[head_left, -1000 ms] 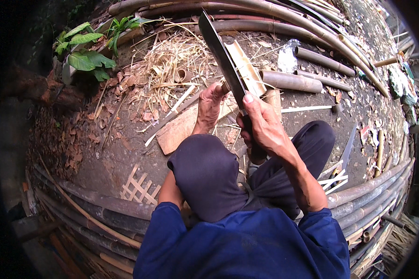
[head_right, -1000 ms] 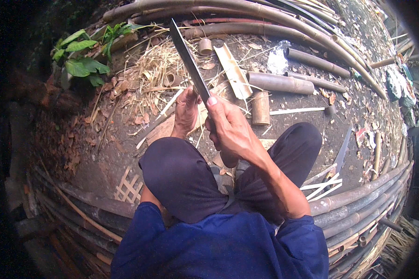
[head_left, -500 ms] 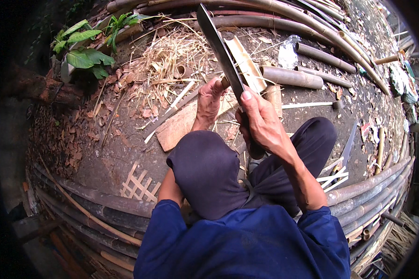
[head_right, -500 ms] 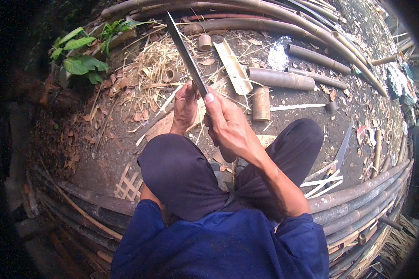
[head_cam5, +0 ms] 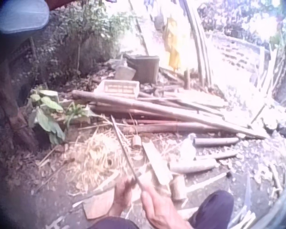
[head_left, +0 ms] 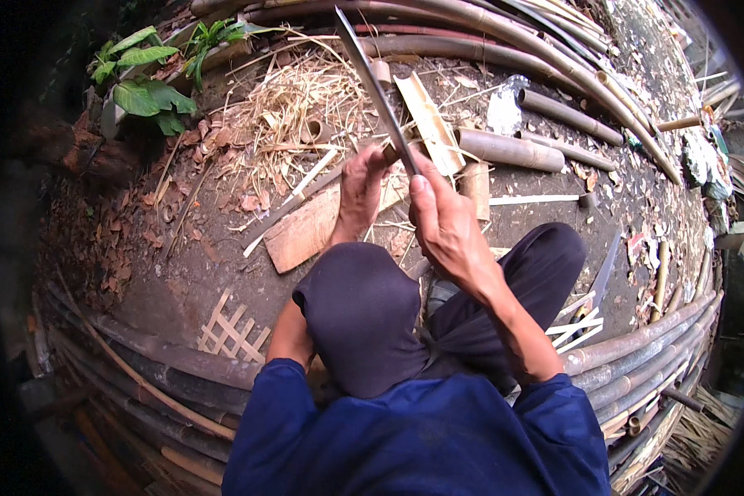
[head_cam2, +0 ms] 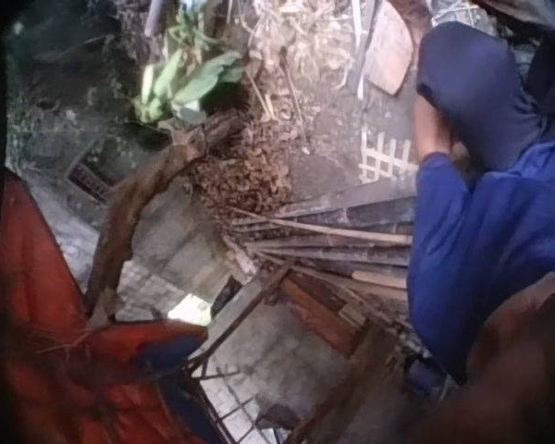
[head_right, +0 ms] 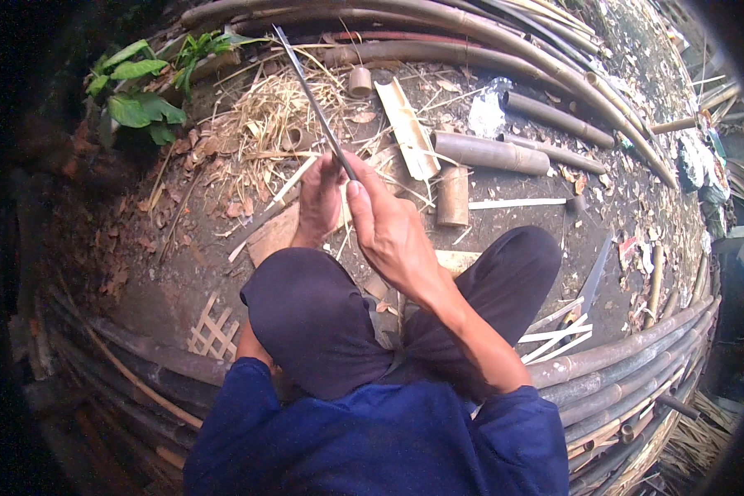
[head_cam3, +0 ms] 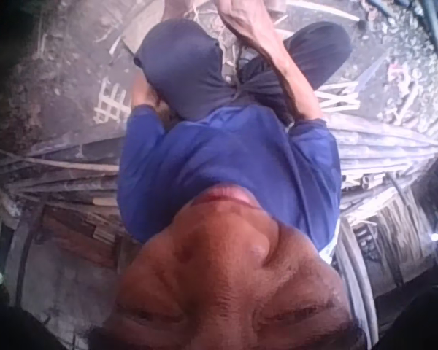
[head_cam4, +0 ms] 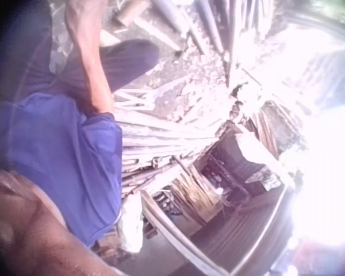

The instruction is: The person sits on the ground and uses a machete to split bamboo strips into thinner pieces. They repeatedly strike the bamboo against a wooden block to separate the layers and then set the finished strips aside.

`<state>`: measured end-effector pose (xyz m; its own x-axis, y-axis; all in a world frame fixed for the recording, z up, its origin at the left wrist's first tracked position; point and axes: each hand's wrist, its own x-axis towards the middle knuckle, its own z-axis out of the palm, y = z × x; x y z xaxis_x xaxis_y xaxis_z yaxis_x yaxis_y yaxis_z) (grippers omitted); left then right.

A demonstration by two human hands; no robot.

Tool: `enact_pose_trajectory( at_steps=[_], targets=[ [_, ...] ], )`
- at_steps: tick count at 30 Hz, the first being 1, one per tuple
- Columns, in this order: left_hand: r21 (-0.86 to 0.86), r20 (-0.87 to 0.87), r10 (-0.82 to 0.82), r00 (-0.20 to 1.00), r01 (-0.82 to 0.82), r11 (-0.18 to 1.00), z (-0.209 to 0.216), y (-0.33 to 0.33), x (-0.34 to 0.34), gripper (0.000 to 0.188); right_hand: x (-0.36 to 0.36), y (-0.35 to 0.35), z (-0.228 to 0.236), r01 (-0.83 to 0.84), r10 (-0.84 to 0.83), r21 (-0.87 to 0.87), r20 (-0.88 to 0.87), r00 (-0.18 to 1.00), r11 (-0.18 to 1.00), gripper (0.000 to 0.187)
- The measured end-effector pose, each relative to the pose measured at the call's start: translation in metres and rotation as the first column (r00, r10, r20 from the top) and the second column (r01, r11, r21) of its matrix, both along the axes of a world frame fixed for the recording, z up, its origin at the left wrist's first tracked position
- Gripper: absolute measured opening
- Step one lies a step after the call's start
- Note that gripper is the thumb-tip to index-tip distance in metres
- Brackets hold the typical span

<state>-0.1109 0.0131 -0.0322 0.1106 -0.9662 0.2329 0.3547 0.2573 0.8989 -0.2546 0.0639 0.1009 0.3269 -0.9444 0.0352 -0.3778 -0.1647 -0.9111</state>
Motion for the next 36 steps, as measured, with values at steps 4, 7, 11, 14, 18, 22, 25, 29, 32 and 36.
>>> enact_pose_trajectory(
  at_steps=[4, 7, 11, 14, 18, 22, 25, 29, 32, 36],
  targets=[
    [0.002, 0.003, -0.053, 0.999, 0.053, 0.999, 0.01, -0.004, 0.0, 0.049, -0.006, -0.002, -0.003, 0.018, -0.019, 0.012, 0.052, 0.998, 1.0, 0.039],
    [-0.01, -0.055, -0.08, 0.995, 0.08, 0.997, 0.025, -0.006, -0.005, 0.047, -0.01, 0.006, 0.014, 0.023, -0.023, 0.036, 0.015, 1.0, 0.999, 0.04],
    [-0.067, -0.028, 0.053, 0.998, -0.055, 0.996, -0.002, -0.006, -0.005, 0.055, -0.003, -0.003, -0.015, 0.025, -0.026, 0.004, 0.078, 0.997, 1.0, 0.04],
    [-0.028, 0.07, -0.016, 0.997, 0.018, 0.999, 0.033, -0.004, -0.003, 0.058, -0.016, 0.004, 0.028, 0.044, -0.044, 0.01, 0.026, 0.999, 0.999, 0.04],
    [-0.341, 0.687, 0.374, 0.623, -0.177, 0.923, -0.035, -0.008, 0.013, 0.08, -0.016, -0.014, -0.009, 0.028, -0.028, 0.108, -0.005, 1.0, 0.994, 0.043],
    [0.017, 0.749, 0.105, 0.654, -0.178, 0.984, -0.06, -0.006, 0.033, 0.035, -0.011, -0.014, -0.008, -0.001, -0.004, 0.09, 0.055, 0.998, 0.996, 0.044],
    [0.021, 0.709, 0.081, 0.701, -0.136, 0.99, -0.008, -0.01, 0.03, 0.038, -0.019, -0.013, 0.044, -0.042, 0.035, 0.067, 0.1, 0.994, 0.997, 0.046],
    [-0.048, 0.805, 0.121, 0.58, -0.141, 0.989, -0.085, 0.012, 0.044, 0.082, -0.007, -0.029, -0.024, -0.081, 0.079, -0.029, -0.058, 0.995, 0.996, 0.054],
    [0.137, 0.799, -0.079, 0.596, -0.053, 0.989, -0.084, 0.009, 0.038, 0.079, -0.014, -0.032, -0.015, -0.023, 0.027, 0.043, -0.09, 0.996, 0.999, 0.057],
    [0.073, 0.834, 0.02, 0.552, -0.146, 0.987, -0.045, 0.031, 0.047, 0.068, -0.015, -0.037, -0.012, -0.101, 0.11, 0.128, -0.066, 0.992, 0.987, 0.06]
  ],
)
